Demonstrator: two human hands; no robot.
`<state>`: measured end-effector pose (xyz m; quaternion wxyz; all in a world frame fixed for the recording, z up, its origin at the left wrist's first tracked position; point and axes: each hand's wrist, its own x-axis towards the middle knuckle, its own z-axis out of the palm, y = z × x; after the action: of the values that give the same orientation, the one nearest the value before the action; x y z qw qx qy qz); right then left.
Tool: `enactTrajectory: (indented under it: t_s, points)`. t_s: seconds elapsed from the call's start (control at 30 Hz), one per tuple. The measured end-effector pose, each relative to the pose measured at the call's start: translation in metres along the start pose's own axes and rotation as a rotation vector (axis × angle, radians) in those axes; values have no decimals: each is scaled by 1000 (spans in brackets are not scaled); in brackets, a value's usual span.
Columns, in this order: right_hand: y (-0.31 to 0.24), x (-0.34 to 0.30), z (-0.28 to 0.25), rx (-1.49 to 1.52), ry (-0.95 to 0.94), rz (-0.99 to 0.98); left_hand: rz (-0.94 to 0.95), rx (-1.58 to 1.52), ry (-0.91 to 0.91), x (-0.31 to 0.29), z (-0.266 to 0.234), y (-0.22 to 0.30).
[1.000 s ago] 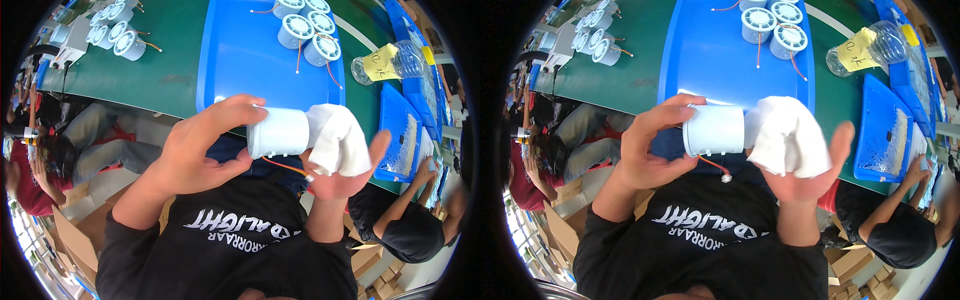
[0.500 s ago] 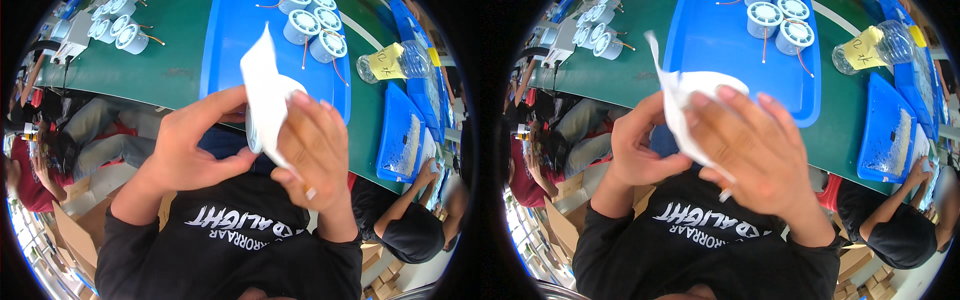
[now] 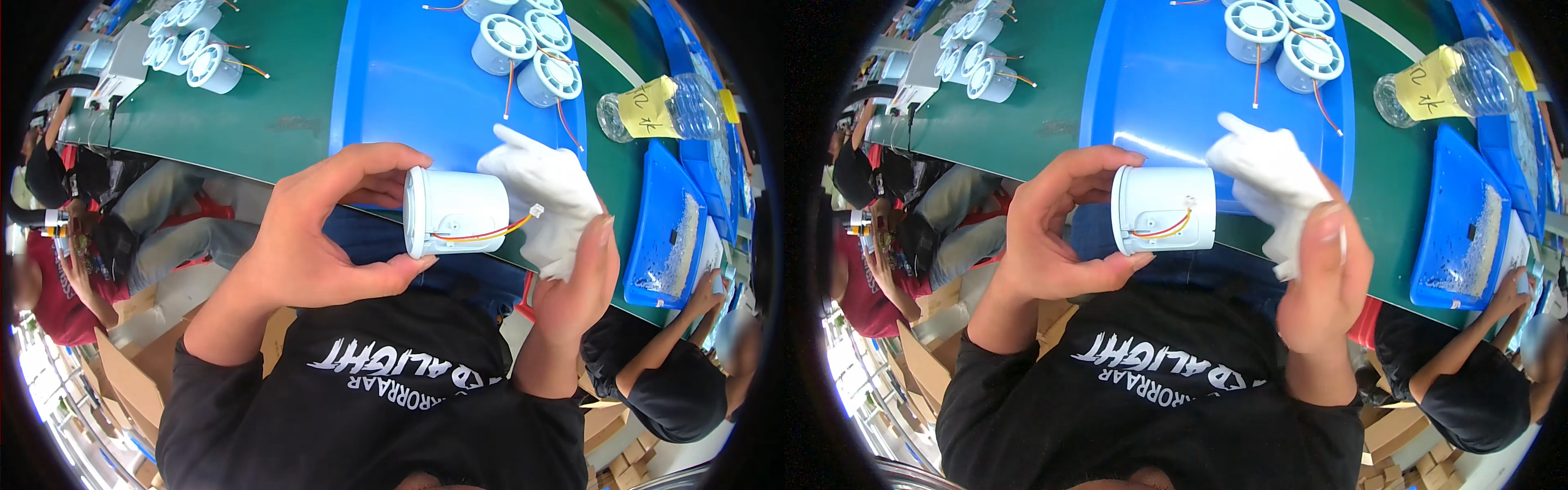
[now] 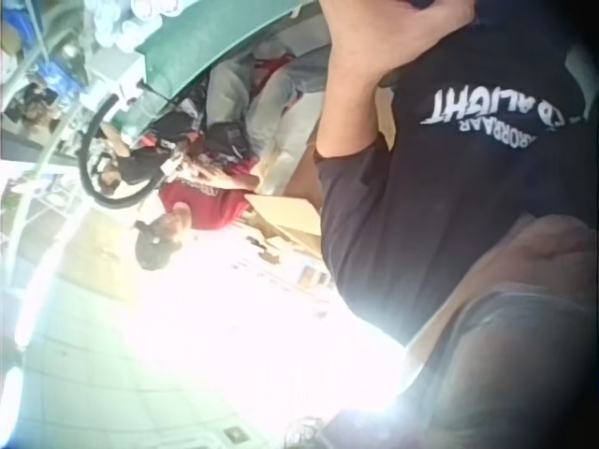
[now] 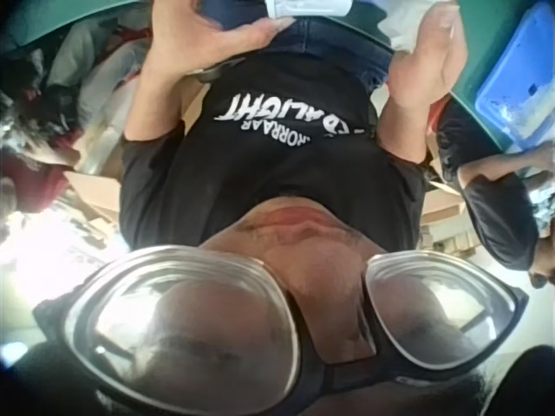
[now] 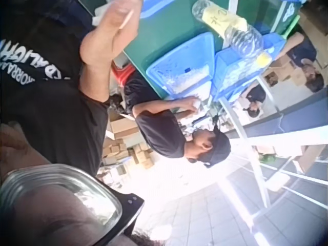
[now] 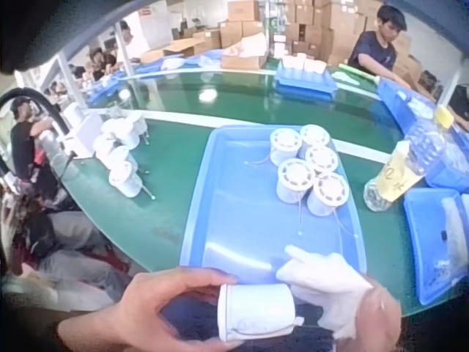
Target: Cleaning small white fan motors with a cloth and cleaning solution at a factory assembly line.
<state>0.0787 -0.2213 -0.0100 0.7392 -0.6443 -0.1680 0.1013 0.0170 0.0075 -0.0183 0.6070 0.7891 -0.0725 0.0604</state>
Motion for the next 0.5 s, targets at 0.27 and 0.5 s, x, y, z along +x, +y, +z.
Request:
enactTrajectory:
  t_s: [0.27, 0.5]
  points:
    - [-8, 5, 19, -966, -366, -582, -12, -13, 45, 2, 6, -3]
    - [-18, 21, 17, -1022, -424, -495, -61, -44, 81, 1, 11, -6]
